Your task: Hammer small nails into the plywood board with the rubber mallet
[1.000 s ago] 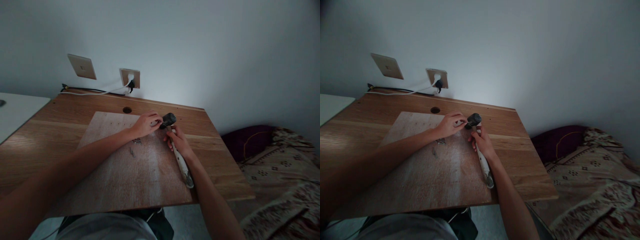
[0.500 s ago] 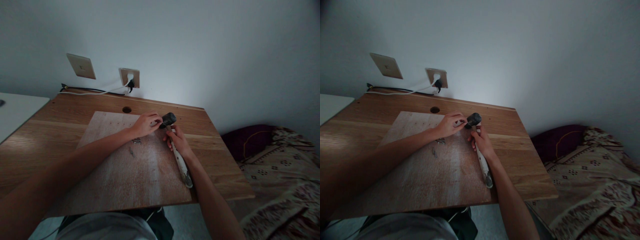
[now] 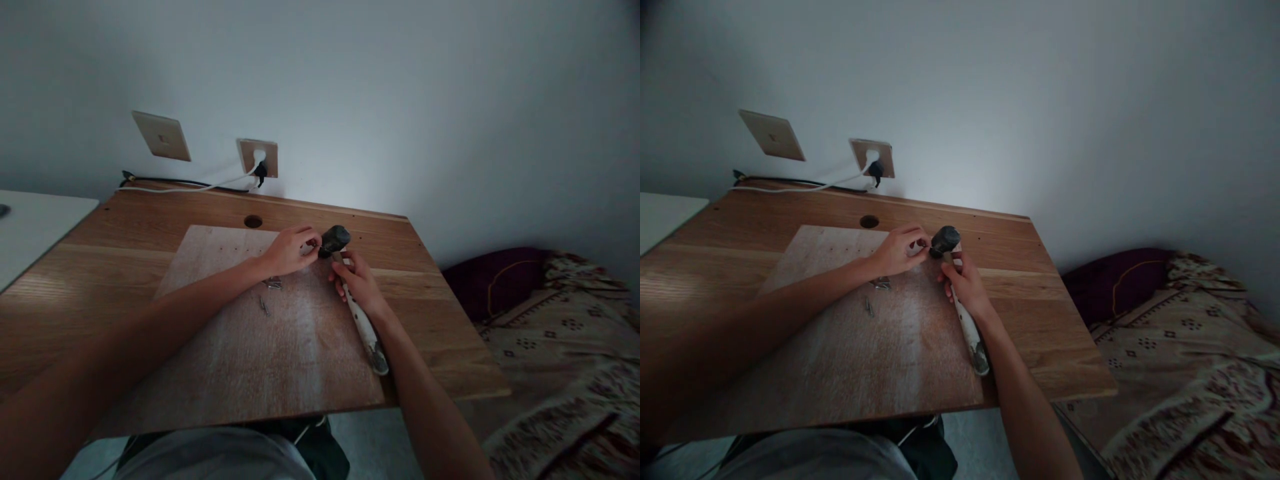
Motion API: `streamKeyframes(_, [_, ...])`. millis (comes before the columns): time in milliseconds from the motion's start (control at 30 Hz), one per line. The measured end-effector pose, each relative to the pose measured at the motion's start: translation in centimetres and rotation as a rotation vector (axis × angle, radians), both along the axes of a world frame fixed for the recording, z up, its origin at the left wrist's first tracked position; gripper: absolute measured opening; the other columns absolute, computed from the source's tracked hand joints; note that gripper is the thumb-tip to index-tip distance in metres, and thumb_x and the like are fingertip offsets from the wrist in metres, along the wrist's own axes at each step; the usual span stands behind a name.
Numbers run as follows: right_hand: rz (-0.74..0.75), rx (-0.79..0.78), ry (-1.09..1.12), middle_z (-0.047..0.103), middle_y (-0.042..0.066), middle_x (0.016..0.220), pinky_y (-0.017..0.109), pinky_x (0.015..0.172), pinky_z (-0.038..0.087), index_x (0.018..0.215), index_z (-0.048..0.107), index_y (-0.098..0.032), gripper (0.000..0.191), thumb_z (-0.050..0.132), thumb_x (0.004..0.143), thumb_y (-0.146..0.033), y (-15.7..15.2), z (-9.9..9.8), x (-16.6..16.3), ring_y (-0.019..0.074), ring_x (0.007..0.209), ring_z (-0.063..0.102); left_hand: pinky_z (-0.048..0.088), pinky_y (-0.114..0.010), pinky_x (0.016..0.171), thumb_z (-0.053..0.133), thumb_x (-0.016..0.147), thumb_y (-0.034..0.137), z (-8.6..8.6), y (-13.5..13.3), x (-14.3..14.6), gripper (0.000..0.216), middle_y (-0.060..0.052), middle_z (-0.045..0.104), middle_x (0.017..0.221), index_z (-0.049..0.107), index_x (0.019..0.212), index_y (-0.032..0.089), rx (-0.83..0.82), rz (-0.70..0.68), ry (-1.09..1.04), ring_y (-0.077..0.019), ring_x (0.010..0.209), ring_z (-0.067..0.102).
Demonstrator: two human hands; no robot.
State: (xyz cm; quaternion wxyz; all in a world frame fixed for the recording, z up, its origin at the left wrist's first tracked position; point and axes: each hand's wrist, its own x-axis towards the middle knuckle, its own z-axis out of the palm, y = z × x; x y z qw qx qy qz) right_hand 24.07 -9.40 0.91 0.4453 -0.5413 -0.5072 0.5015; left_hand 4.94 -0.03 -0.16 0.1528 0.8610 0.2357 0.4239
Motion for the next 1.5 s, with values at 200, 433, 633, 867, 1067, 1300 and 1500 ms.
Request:
streamKeyframes(200, [-0.085, 0.029, -0.067, 0.064, -0.007, 0.064, 0.021, 0.031, 0.038, 0.101, 0.043, -0.025, 0.044, 0.067, 0.08, -0.055, -0.1, 0.4, 0.9, 0.0102, 0.035, 0.048, 0.047, -0.026, 0.07, 0.062, 0.076, 0.008, 0.1, 0.3, 0.0, 0.012, -0.002, 0.064, 0.083, 0.065, 0.084, 0.017, -0.09, -0.028, 0.054, -0.0145, 0.075, 0.06])
streamKeyframes(433, [-0.06, -0.026, -0.102, 0.063, -0.007, 0.066, 0.022, 0.031, 0.038, 0.1, 0.044, -0.025, 0.041, 0.065, 0.08, -0.054, -0.1, 0.3, 1.3, 0.0106, 0.036, 0.049, 0.046, -0.026, 0.069, 0.063, 0.076, 0.006, -0.1, 0.8, 0.2, 0.018, -0.003, 0.067, 0.084, 0.072, 0.089, 0.015, -0.168, -0.123, 0.147, -0.0141, 0.072, 0.062])
streamKeyframes(633, [-0.032, -0.031, -0.098, 0.064, -0.006, 0.066, 0.023, 0.033, 0.04, 0.102, 0.043, -0.026, 0.039, 0.065, 0.083, -0.051, 0.0, 0.3, 1.5, 0.0116, 0.038, 0.051, 0.05, -0.03, 0.076, 0.064, 0.081, 0.01, -0.3, 1.0, 0.2, 0.017, -0.004, 0.069, 0.092, 0.074, 0.092, 0.018, -0.146, -0.141, 0.207, -0.0167, 0.081, 0.067])
streamKeyframes(867, [-0.043, -0.026, -0.097, 0.064, -0.007, 0.067, 0.023, 0.033, 0.04, 0.101, 0.043, -0.026, 0.038, 0.063, 0.083, -0.053, -0.1, 0.1, 1.4, 0.0109, 0.038, 0.05, 0.052, -0.032, 0.079, 0.063, 0.082, 0.009, -0.5, 1.1, 0.2, 0.021, -0.005, 0.072, 0.095, 0.076, 0.096, 0.019, -0.152, -0.085, 0.226, -0.0178, 0.084, 0.068])
streamKeyframes(1067, [-0.039, -0.017, -0.096, 0.062, -0.007, 0.066, 0.023, 0.032, 0.039, 0.1, 0.043, -0.026, 0.037, 0.063, 0.083, -0.051, -0.1, 0.3, 1.3, 0.0112, 0.037, 0.049, 0.05, -0.028, 0.072, 0.063, 0.078, 0.006, -0.5, 1.1, 0.2, 0.026, -0.003, 0.073, 0.086, 0.072, 0.1, 0.017, -0.196, -0.079, 0.176, -0.0156, 0.075, 0.066])
streamKeyframes(1300, [-0.04, -0.014, -0.092, 0.063, -0.006, 0.066, 0.023, 0.033, 0.039, 0.1, 0.043, -0.026, 0.037, 0.065, 0.083, -0.051, -0.1, 0.2, 1.3, 0.0116, 0.037, 0.05, 0.048, -0.026, 0.067, 0.063, 0.078, 0.006, -0.5, 0.9, 0.2, 0.018, -0.001, 0.071, 0.08, 0.068, 0.092, 0.016, -0.194, -0.084, 0.157, -0.0138, 0.069, 0.064])
streamKeyframes(1500, [-0.04, -0.028, -0.094, 0.064, -0.006, 0.067, 0.024, 0.032, 0.04, 0.101, 0.043, -0.026, 0.036, 0.064, 0.084, -0.05, -0.1, 0.1, 1.3, 0.012, 0.038, 0.051, 0.048, -0.026, 0.068, 0.062, 0.08, 0.006, -0.2, 0.8, 0.2, 0.018, -0.001, 0.072, 0.082, 0.069, 0.093, 0.017, -0.179, -0.11, 0.149, -0.0141, 0.071, 0.065])
